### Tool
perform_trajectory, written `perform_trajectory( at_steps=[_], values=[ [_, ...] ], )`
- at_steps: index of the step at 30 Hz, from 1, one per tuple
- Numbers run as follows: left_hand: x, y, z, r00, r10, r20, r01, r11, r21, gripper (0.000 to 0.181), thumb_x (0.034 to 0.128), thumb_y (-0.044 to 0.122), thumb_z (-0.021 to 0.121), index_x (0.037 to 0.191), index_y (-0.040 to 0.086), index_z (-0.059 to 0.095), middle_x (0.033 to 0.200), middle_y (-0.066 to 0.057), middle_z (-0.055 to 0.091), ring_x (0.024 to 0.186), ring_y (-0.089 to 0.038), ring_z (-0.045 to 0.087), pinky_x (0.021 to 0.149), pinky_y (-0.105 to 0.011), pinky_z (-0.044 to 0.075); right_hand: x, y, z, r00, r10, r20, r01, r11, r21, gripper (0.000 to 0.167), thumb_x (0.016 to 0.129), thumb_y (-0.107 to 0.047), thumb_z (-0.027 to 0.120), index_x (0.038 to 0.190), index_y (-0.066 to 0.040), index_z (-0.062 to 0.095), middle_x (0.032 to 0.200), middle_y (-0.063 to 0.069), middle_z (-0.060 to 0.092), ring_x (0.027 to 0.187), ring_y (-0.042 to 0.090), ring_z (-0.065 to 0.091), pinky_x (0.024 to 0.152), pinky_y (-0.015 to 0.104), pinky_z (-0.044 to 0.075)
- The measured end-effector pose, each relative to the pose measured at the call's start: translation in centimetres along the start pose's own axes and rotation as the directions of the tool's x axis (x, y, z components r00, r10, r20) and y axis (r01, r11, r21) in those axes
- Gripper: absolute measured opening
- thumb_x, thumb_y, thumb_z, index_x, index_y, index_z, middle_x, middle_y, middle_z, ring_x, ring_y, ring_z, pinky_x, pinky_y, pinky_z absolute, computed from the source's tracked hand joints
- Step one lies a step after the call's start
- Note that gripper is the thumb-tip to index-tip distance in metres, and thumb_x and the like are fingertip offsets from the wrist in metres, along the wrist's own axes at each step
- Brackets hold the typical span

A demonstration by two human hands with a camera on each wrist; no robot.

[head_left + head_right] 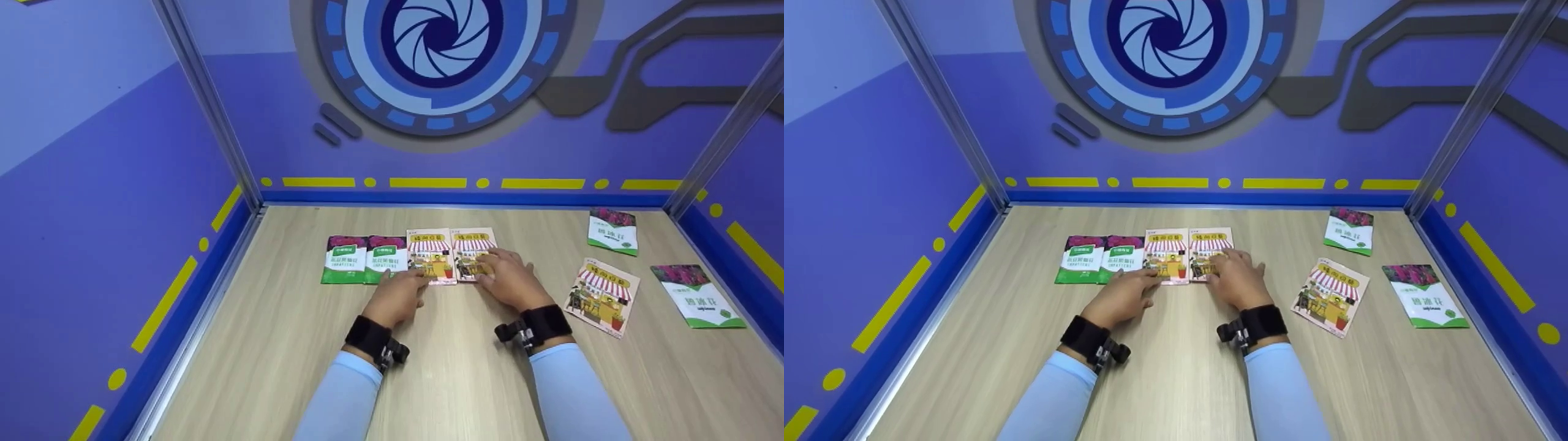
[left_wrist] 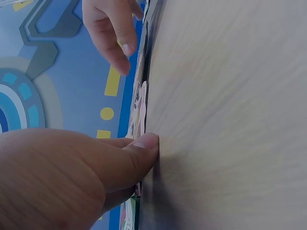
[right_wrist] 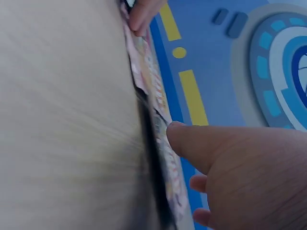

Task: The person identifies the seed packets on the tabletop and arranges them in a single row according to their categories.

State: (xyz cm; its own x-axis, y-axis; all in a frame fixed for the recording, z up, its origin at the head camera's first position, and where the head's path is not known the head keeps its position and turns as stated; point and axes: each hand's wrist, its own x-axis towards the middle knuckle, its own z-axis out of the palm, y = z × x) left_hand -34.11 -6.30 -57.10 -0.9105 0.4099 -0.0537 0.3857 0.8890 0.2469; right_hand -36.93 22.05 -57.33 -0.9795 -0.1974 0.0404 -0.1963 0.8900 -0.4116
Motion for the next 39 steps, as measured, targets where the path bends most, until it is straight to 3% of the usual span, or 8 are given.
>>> perform_trajectory(
  at_steps=[12,18,23,26,29,32,34,39],
  values=[
    [-0.2,0.0,-0.1,1.000,0.010,-0.018,-0.010,1.000,-0.010,0.059,0.1020,0.024,0.081,0.158,0.030,0.064,0.170,0.001,0.055,0.157,-0.026,0.054,0.132,-0.073,0.031,-3.4,5.0,-6.1,0.984,0.174,-0.043,-0.175,0.985,-0.002,0.051,0.110,-0.033,0.064,0.151,-0.002,0.064,0.151,0.037,0.058,0.135,0.063,0.055,0.107,0.079,0.048],
    [-0.2,0.0,-0.1,1.000,0.014,-0.021,-0.014,1.000,0.000,0.059,0.1024,0.024,0.081,0.158,0.029,0.063,0.170,0.001,0.055,0.157,-0.026,0.054,0.132,-0.073,0.032,-5.1,8.0,-8.4,0.936,0.330,0.119,-0.332,0.943,-0.010,0.055,0.104,-0.025,0.061,0.145,0.011,0.062,0.144,0.042,0.062,0.117,0.055,0.067,0.089,0.066,0.059],
    [-0.2,0.2,-0.1,1.000,0.009,-0.021,-0.009,1.000,-0.002,0.058,0.1025,0.023,0.080,0.158,0.026,0.064,0.170,0.000,0.055,0.157,-0.026,0.054,0.133,-0.073,0.031,-5.6,8.7,-9.6,0.904,0.374,0.209,-0.385,0.923,0.015,0.056,0.104,-0.023,0.061,0.143,0.017,0.060,0.146,0.044,0.060,0.118,0.052,0.067,0.097,0.068,0.059],
    [-0.2,0.3,0.0,1.000,0.009,-0.020,-0.009,1.000,0.000,0.057,0.1026,0.023,0.080,0.158,0.025,0.064,0.170,0.001,0.056,0.157,-0.026,0.054,0.133,-0.072,0.031,-5.9,8.8,-10.1,0.907,0.374,0.193,-0.385,0.923,0.023,0.053,0.104,-0.024,0.060,0.137,0.018,0.063,0.137,0.043,0.064,0.111,0.049,0.067,0.093,0.064,0.059],
    [-0.2,0.4,0.0,1.000,0.014,-0.020,-0.014,1.000,0.003,0.057,0.1025,0.023,0.080,0.157,0.025,0.064,0.170,0.000,0.056,0.157,-0.027,0.054,0.132,-0.073,0.032,-6.3,9.3,-10.4,0.906,0.382,0.182,-0.392,0.919,0.027,0.036,0.101,-0.023,0.060,0.096,0.011,0.071,0.092,0.027,0.071,0.081,0.035,0.064,0.068,0.048,0.055],
    [-0.2,0.3,0.0,1.000,0.015,-0.024,-0.015,1.000,0.007,0.056,0.1028,0.022,0.080,0.157,0.025,0.065,0.169,0.000,0.056,0.156,-0.027,0.055,0.132,-0.073,0.032,-6.7,9.8,-10.2,0.905,0.374,0.203,-0.391,0.919,0.051,0.033,0.096,-0.023,0.062,0.066,-0.010,0.054,0.064,0.000,0.049,0.060,0.020,0.049,0.055,0.034,0.038],
    [-0.2,0.3,0.0,0.999,0.015,-0.029,-0.014,1.000,0.010,0.055,0.1032,0.021,0.080,0.156,0.025,0.065,0.169,0.001,0.057,0.156,-0.026,0.056,0.132,-0.073,0.033,-6.8,9.9,-9.9,0.912,0.349,0.217,-0.370,0.926,0.067,0.034,0.093,-0.022,0.063,0.063,-0.015,0.049,0.061,-0.005,0.044,0.057,0.017,0.045,0.053,0.031,0.035],
    [-0.3,0.1,0.0,0.999,0.019,-0.036,-0.019,1.000,0.005,0.054,0.1030,0.020,0.080,0.155,0.026,0.066,0.169,0.001,0.057,0.155,-0.026,0.056,0.131,-0.073,0.034,-6.1,9.5,-8.7,0.949,0.257,0.185,-0.273,0.960,0.067,0.025,0.097,-0.019,0.063,0.076,-0.006,0.067,0.068,0.001,0.057,0.064,0.021,0.055,0.056,0.032,0.039]
  ],
)
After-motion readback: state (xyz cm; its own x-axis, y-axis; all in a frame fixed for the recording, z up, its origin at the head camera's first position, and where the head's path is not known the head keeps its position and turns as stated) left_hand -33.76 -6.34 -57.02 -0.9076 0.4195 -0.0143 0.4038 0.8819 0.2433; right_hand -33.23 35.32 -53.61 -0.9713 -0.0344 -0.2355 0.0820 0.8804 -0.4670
